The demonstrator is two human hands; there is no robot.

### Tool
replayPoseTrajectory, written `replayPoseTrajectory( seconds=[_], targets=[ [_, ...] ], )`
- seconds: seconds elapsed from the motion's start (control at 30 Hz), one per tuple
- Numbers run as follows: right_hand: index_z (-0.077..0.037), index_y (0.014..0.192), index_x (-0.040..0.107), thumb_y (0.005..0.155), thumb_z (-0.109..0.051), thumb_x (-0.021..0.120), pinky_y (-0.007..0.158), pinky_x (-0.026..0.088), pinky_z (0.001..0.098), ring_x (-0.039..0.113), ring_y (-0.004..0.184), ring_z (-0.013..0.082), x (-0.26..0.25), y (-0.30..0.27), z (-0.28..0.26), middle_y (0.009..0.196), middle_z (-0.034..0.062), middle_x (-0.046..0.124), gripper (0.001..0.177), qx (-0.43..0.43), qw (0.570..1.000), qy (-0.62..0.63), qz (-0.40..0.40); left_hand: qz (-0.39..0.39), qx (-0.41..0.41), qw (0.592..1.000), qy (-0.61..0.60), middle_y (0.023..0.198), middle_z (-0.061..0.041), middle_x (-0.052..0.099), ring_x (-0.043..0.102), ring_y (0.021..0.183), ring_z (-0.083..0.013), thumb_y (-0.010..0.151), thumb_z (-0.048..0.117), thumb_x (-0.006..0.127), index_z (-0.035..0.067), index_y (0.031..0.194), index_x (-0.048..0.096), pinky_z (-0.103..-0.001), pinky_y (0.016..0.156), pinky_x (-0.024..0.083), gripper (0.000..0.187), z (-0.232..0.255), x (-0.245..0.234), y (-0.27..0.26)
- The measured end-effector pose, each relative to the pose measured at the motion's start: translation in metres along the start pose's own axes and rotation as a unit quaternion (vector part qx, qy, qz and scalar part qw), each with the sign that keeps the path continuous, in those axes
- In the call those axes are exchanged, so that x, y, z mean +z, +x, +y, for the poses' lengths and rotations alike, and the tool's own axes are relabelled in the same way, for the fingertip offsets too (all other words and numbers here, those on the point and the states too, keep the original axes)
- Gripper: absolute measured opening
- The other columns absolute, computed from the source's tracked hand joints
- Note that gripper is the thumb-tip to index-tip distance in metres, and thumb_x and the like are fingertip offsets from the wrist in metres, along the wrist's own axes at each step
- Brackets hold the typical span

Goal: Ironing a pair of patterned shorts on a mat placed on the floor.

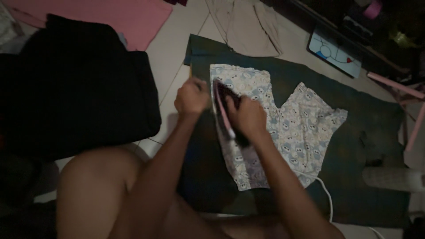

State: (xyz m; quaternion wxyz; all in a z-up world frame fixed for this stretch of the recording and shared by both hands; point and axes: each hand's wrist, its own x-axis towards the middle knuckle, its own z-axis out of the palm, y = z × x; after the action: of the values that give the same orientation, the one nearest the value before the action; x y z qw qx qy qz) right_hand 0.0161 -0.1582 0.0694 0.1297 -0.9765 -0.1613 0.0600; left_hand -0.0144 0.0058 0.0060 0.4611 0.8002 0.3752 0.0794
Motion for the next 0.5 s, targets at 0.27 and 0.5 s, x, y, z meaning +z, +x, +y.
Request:
replayPoseTrajectory(
  seconds=[0.27,0.5],
  targets=[
    [0.000,0.090,0.074,0.098,-0.051,0.058,0.072,0.056,0.0582,0.069,0.082,0.0510,0.002,0.016,0.005,0.084,0.0317,0.070,0.054,-0.017,1.000,0.006,0.012,0.108,0.042,0.989,-0.096,0.092,-0.011,0.076,0.073,0.088,-0.0347,0.093,0.027,0.066,0.019,0.096,0.073,-0.045,0.073,0.056,0.011,-0.013,-0.005,0.018],
    [-0.001,0.093,0.070,0.097,-0.052,0.054,0.057,0.056,0.0579,0.070,0.062,0.0471,-0.022,-0.053,0.066,0.069,0.0290,0.069,0.053,0.013,0.991,-0.137,0.000,0.020,0.152,0.988,-0.017,0.108,-0.006,0.074,0.066,0.108,-0.0334,0.094,0.031,0.066,0.017,0.107,0.072,-0.050,0.093,0.049,0.019,-0.004,0.009,-0.004]
  ],
)
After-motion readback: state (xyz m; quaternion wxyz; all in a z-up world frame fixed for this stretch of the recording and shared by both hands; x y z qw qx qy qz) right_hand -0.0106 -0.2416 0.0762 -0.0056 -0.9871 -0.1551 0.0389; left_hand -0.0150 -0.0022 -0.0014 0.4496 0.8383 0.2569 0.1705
